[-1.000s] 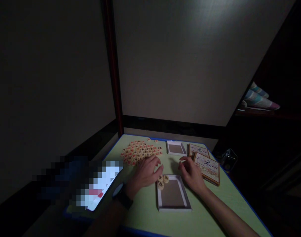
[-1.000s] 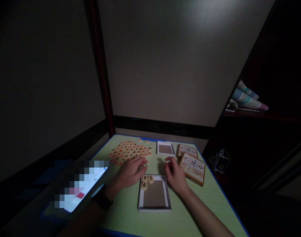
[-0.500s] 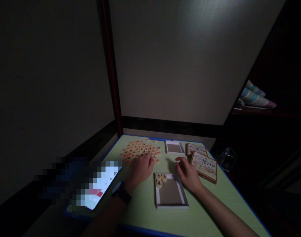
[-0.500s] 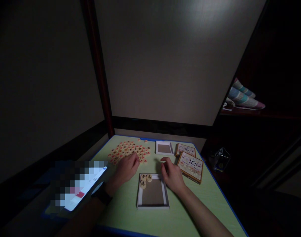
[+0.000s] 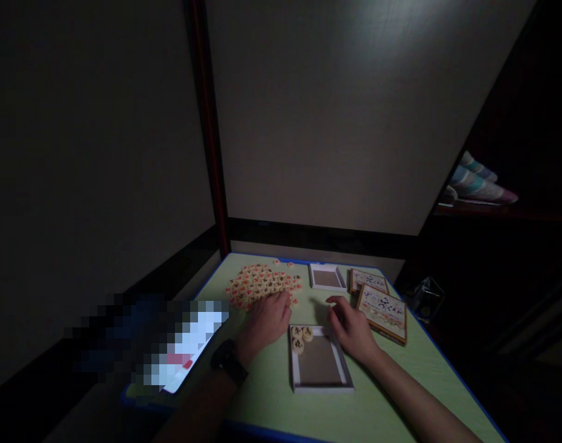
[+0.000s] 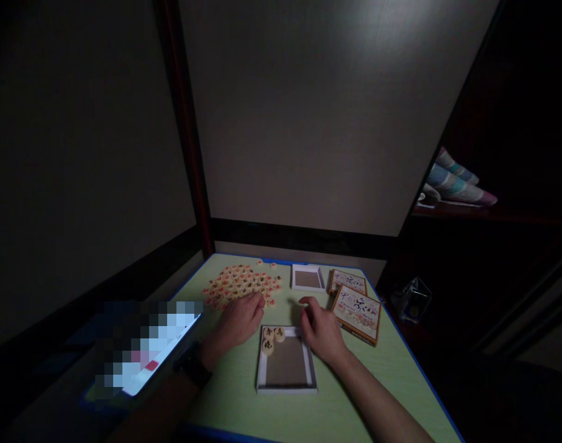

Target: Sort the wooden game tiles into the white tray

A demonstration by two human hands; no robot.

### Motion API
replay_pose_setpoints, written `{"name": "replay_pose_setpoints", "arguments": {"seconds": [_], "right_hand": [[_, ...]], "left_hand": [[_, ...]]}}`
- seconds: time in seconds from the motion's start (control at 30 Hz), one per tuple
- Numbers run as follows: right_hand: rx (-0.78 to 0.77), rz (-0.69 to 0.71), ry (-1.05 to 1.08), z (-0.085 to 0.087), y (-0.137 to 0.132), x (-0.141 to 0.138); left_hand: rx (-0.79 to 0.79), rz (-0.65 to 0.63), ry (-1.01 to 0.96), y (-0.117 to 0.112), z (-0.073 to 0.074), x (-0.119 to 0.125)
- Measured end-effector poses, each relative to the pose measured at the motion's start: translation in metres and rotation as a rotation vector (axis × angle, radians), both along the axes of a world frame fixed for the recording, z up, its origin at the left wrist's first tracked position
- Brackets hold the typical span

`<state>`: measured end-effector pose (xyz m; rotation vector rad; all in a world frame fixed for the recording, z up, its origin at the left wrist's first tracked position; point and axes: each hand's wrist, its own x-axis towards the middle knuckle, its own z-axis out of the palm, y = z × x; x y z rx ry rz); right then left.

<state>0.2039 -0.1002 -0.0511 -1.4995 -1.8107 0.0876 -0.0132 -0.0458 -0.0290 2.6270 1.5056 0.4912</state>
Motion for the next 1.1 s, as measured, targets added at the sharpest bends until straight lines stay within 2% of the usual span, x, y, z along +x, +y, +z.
{"name": "replay_pose_setpoints", "arguments": {"seconds": [0.13, 0.27, 0.33, 0.43, 0.57, 0.83, 1.1], "right_hand": [[-0.018, -0.007, -0.009, 0.001, 0.000, 0.000], [-0.017, -0.003, -0.029, 0.002, 0.000, 0.000], [-0.007, 0.007, -0.037, 0.002, 0.000, 0.000], [0.007, 0.015, -0.046, 0.000, 0.001, 0.001], [-0.004, 0.015, -0.057, -0.001, 0.002, 0.003], [-0.002, 0.015, -0.082, 0.000, 0.002, 0.003], [0.063, 0.024, -0.117, -0.002, 0.002, 0.004]], "left_hand": [[0.042, 0.074, -0.062, 0.006, 0.003, -0.001], [0.059, 0.091, -0.086, 0.035, 0.018, -0.003], [0.015, 0.034, 0.033, 0.056, 0.029, -0.002], [-0.045, 0.019, 0.119, 0.083, 0.044, 0.004], [-0.119, 0.024, 0.236, 0.105, 0.054, 0.016], [-0.191, 0.013, 0.369, 0.113, 0.053, 0.039], [-0.201, 0.043, 0.454, 0.114, 0.059, 0.050]]}}
